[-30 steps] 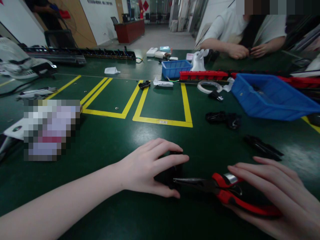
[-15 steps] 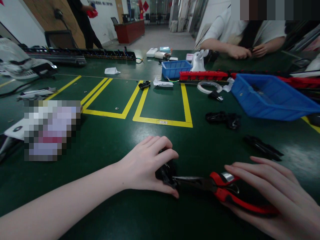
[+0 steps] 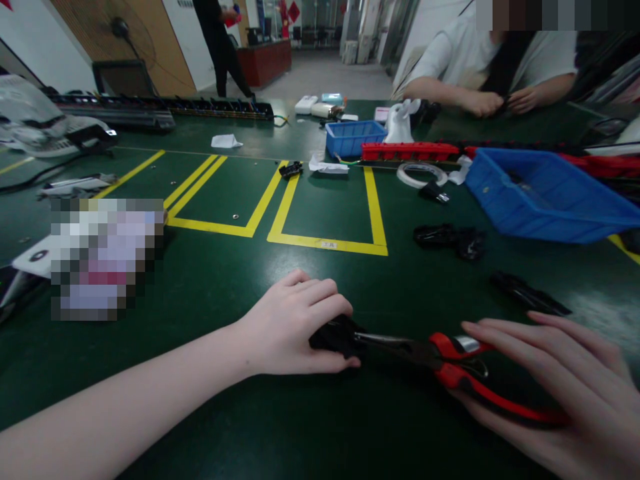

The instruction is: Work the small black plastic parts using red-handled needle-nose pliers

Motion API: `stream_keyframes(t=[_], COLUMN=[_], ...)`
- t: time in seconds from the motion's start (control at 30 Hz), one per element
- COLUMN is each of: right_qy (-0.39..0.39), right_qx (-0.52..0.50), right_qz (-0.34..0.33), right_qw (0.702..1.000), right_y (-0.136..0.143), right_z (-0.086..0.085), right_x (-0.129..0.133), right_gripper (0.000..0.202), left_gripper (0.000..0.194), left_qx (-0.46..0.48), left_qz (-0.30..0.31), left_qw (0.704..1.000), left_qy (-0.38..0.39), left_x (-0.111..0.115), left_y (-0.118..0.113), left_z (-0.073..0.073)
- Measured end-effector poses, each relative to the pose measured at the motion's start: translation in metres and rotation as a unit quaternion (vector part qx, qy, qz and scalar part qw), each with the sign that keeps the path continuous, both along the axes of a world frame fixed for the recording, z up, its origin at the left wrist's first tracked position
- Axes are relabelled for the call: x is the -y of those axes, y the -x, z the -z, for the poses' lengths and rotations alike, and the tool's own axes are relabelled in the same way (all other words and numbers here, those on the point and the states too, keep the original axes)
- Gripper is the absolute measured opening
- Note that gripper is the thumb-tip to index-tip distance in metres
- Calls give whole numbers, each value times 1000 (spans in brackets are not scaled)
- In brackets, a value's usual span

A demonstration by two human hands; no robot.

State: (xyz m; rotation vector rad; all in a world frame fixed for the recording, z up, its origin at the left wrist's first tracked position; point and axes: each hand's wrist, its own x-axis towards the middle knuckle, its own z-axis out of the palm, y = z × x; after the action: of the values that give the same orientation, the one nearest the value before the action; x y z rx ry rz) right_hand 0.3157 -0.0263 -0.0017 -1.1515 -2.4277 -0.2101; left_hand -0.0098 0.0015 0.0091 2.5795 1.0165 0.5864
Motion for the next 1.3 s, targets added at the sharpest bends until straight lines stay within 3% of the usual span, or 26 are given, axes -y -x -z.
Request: stream_keyframes(t=[0.33, 0.6, 1.13, 1.3], right_qy=[-12, -10, 19, -2], right_qx=[-11, -10, -15, -11], right_qz=[33, 19, 11, -8], right_qw=[999, 1000, 1000, 1000], right_y=[8, 6, 2, -1], right_z=[-3, -2, -1, 0], right_x=[1, -1, -3, -6], right_gripper=[65, 64, 60, 59], left_gripper=[40, 41, 34, 37], left_qx=[9, -14, -6, -3], left_qz=[28, 31, 42, 45], left_qw=[999, 998, 999, 999], left_qy=[33, 48, 16, 6], left_x=[-1, -2, 0, -1], left_y=[0, 0, 0, 0], left_z=[1, 2, 0, 0])
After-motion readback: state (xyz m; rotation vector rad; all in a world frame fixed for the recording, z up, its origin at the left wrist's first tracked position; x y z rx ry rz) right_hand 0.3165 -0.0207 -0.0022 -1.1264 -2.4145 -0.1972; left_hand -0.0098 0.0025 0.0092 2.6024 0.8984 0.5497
